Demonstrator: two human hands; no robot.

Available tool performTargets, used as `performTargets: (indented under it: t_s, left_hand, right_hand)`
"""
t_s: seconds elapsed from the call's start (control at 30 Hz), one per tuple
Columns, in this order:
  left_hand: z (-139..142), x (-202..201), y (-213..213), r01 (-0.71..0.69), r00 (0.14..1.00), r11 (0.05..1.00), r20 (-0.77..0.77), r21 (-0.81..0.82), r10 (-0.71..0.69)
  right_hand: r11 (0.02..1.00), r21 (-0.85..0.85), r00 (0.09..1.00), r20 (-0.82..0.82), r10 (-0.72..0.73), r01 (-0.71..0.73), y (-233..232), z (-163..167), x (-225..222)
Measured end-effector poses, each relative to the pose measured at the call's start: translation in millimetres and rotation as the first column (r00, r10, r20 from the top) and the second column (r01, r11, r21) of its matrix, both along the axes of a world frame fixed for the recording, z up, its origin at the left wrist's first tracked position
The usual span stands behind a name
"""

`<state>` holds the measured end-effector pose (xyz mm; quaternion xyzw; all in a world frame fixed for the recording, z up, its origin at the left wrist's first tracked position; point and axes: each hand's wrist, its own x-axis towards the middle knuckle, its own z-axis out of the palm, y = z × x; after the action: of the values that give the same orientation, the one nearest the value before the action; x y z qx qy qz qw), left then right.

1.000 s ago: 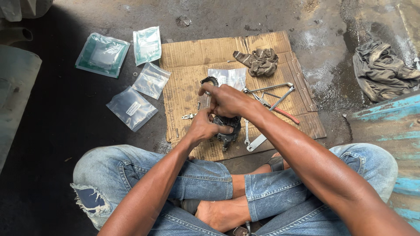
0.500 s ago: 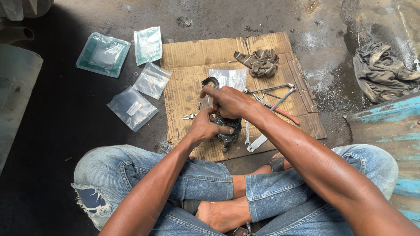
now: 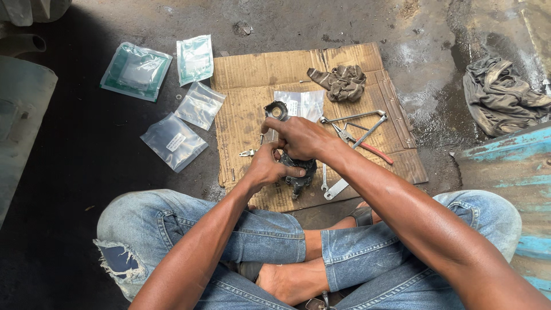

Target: The person sits on the ground and works on a small mechanical component, likely a carburetor, using a screwdriver and wrench. They manipulate screws and internal parts, occasionally picking up small pieces from a cardboard sheet where tools and parts are laid out.

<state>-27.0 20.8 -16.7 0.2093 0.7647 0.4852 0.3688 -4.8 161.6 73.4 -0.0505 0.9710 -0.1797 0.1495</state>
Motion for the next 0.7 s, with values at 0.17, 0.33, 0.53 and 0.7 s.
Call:
performTargets:
  t_s: [0.17, 0.33, 0.53, 0.7]
  left_hand:
    - [1, 4, -1, -0.059, 0.998, 0.998, 0.005, 0.033, 0.059]
    - [-7, 2, -1, -0.090, 0.995, 0.994, 0.052, 0.056, 0.087]
    - [-22, -1, -1, -0.163, 0.971, 0.972, 0.201, 0.169, 0.128]
    - [-25, -1, 3, -0.188, 0.966, 0.973, 0.204, 0.134, 0.158]
  right_hand:
    - [0.985, -0.157, 0.995, 0.074, -0.062, 0.073, 5, 2, -2]
    - [0.990, -0.121, 0.997, 0.029, -0.074, 0.077, 5, -1, 1]
    - [0.986, -0.168, 1.000, -0.008, -0.018, 0.017, 11, 1, 1]
    - [0.980, -0.201, 0.997, 0.073, 0.010, 0.005, 15, 3, -2]
